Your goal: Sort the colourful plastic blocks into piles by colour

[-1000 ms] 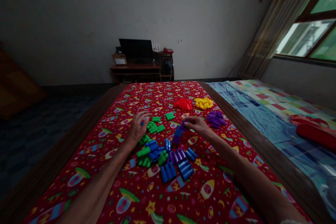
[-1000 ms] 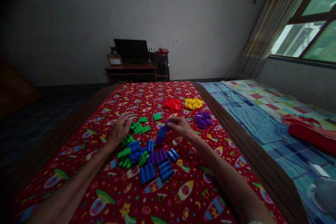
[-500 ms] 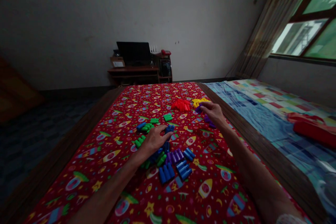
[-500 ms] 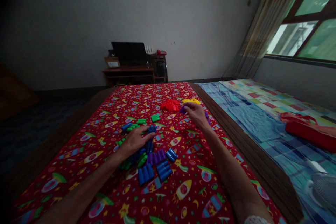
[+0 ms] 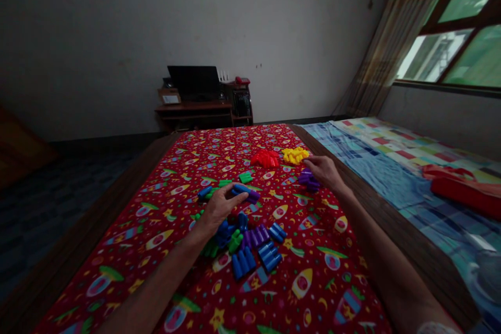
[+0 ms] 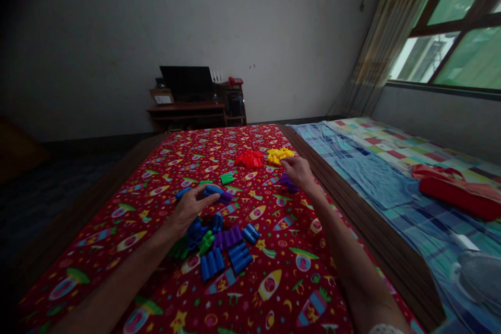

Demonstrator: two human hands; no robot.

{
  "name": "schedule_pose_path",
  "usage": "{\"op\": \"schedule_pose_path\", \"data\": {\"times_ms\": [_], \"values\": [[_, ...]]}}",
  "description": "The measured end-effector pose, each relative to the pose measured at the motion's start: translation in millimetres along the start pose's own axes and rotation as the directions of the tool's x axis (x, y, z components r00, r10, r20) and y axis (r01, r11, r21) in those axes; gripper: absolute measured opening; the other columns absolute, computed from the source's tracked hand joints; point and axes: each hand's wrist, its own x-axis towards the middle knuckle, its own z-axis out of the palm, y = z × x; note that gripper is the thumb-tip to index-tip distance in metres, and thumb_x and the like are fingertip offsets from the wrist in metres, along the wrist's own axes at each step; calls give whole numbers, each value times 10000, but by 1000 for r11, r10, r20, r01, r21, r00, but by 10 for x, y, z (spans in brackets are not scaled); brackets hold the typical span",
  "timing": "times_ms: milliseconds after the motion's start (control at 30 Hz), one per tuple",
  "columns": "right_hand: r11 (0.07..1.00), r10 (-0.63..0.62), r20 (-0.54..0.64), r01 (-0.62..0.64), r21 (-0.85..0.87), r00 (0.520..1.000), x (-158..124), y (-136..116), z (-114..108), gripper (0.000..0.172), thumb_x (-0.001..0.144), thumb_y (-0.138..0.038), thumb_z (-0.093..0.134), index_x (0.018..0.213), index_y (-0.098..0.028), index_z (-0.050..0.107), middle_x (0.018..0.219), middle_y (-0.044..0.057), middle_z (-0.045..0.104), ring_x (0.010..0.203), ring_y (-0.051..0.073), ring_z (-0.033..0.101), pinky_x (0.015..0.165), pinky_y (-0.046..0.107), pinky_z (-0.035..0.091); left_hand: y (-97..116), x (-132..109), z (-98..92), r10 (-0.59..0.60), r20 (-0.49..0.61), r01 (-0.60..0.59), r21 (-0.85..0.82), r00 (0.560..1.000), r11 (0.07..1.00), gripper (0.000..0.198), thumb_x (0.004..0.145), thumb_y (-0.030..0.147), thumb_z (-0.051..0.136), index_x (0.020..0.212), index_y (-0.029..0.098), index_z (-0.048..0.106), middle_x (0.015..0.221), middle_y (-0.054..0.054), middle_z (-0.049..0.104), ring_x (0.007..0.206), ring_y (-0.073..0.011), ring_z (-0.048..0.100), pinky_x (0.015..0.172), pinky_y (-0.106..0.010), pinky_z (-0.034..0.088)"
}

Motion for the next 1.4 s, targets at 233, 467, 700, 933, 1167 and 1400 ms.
{"op": "schedule_pose_path", "data": {"times_ms": [233, 467, 700, 933, 1167, 1400], "values": [[874, -468, 360, 361, 326, 807, -479, -862, 581, 282, 900, -319, 521, 1018, -129, 692, 682, 1, 617, 553, 86, 460, 544, 202, 311, 95, -77, 75, -18, 1, 18, 3, 1000, 1000, 387, 649, 518, 704, 831, 178, 664, 781, -25, 718, 786, -223, 675, 749, -324, 538], [944, -321, 168, 330, -26, 932, -114, -248, 174, 220, 851, -234, 551, 943, -133, 724, 739, 57, 688, 637, 142, 568, 620, 230, 393, -9, 38, -162, 35, -186, -8, 142, 982, 990, 393, 692, 546, 645, 845, 184, 639, 773, -20, 690, 729, -192, 646, 690, -299, 531], [980, -175, 47, 178, -89, 983, 133, 661, -122, 378, 625, -58, 512, 892, -163, 757, 918, 73, 738, 843, 200, 673, 772, 287, 510, -107, 110, -217, 93, -30, -67, 479, 995, 875, 283, 737, 346, 598, 980, 208, 644, 875, -35, 722, 791, -216, 672, 765, -338, 528], [982, -145, -55, 137, -133, 988, 115, 707, -112, 449, 607, -52, 459, 938, -140, 749, 938, 77, 745, 814, 194, 675, 747, 279, 515, -290, 133, -233, 200, 133, -240, 582, 971, 777, 195, 796, 275, 536, 918, 214, 675, 979, -57, 720, 925, -222, 670, 867, -350, 518], [957, -288, 82, 285, 49, 954, -106, -227, 52, 332, 772, -111, 478, 977, -125, 738, 843, 74, 741, 711, 161, 656, 668, 240, 483, -467, 240, -367, 314, 73, -280, 670, 947, 688, 170, 808, 259, 517, 839, 200, 673, 944, -77, 685, 941, -223, 642, 891, -372, 510], [805, -504, 655, 581, 120, 563, -796, -943, 574, 222, 826, -295, 661, 999, -159, 691, 896, 87, 710, 809, 174, 632, 726, 251, 465, -333, 237, -437, 355, 96, -333, 628, 930, 704, 203, 835, 285, 495, 844, 200, 679, 950, -68, 689, 932, -207, 642, 882, -358, 511]]}}
